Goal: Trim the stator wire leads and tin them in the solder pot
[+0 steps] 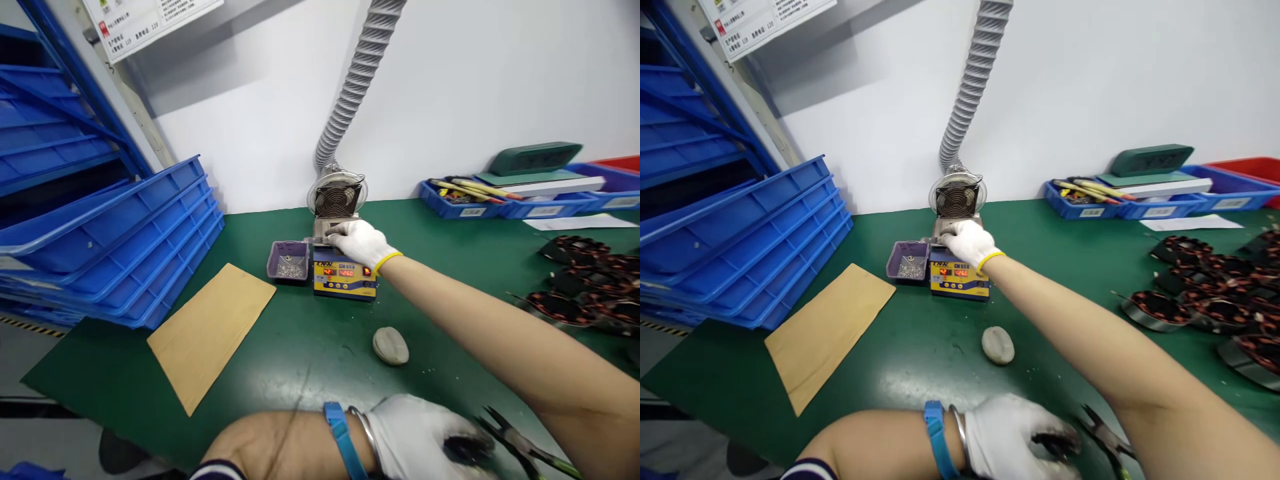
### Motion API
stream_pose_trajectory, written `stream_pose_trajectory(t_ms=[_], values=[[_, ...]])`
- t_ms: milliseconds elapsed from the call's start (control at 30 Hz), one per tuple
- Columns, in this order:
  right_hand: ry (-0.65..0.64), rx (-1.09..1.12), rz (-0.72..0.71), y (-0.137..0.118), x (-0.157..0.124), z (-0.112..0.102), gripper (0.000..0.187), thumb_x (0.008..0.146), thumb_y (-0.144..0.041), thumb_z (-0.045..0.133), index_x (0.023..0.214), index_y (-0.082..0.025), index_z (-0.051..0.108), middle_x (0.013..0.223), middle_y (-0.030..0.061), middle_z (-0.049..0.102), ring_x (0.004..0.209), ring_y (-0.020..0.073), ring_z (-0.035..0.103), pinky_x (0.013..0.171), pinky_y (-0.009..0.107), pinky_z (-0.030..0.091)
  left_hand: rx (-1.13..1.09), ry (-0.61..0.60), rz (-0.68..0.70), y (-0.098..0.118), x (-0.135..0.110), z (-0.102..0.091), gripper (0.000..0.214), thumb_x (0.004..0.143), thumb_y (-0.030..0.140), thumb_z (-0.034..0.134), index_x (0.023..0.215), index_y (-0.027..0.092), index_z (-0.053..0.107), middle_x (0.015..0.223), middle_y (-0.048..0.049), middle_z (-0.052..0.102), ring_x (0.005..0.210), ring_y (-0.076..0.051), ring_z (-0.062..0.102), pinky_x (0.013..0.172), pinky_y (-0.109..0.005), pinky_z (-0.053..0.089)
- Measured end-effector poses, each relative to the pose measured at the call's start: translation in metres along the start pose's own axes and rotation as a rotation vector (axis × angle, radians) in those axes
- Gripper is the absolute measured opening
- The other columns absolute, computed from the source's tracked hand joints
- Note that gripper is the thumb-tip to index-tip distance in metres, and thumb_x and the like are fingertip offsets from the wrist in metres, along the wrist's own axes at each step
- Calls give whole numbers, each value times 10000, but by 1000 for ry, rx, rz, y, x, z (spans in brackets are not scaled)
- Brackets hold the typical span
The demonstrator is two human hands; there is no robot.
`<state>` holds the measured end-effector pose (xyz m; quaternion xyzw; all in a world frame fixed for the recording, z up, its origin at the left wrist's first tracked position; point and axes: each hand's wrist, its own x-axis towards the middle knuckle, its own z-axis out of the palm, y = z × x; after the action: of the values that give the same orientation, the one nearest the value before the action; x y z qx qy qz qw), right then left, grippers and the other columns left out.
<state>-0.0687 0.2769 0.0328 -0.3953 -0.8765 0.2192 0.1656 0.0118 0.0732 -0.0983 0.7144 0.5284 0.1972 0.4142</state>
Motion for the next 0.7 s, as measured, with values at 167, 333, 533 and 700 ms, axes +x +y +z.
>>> stream_pose_trajectory(t_ms=[167,333,533,700], values=[[-26,-195,-200,-40,-10,46,303,910,-303,540,1120,-251,752,1118,145,737,1022,320,690,829,396,515,-50,-39,-3,-2,1,0,459,848,478,616,1226,219,655,1180,-56,740,1120,-259,693,923,-318,547],[22,-308,-266,-35,-15,40,366,952,-328,467,1212,-230,706,1117,153,719,962,309,685,766,374,493,-40,-48,7,0,2,-1,444,853,449,608,1218,199,655,1137,-62,742,1098,-264,696,894,-304,543],[99,-396,-352,26,-26,2,424,971,-337,404,1280,-212,666,1163,148,694,955,300,656,779,384,470,35,16,38,2,1,-4,316,844,466,608,1039,229,680,931,-5,735,896,-195,699,713,-231,506],[67,-470,-507,45,-55,3,299,904,-221,524,1102,-137,732,1069,172,703,1017,288,625,938,402,418,86,137,98,9,-9,-1,242,856,396,593,906,180,690,827,-18,713,751,-160,642,662,-227,484]])
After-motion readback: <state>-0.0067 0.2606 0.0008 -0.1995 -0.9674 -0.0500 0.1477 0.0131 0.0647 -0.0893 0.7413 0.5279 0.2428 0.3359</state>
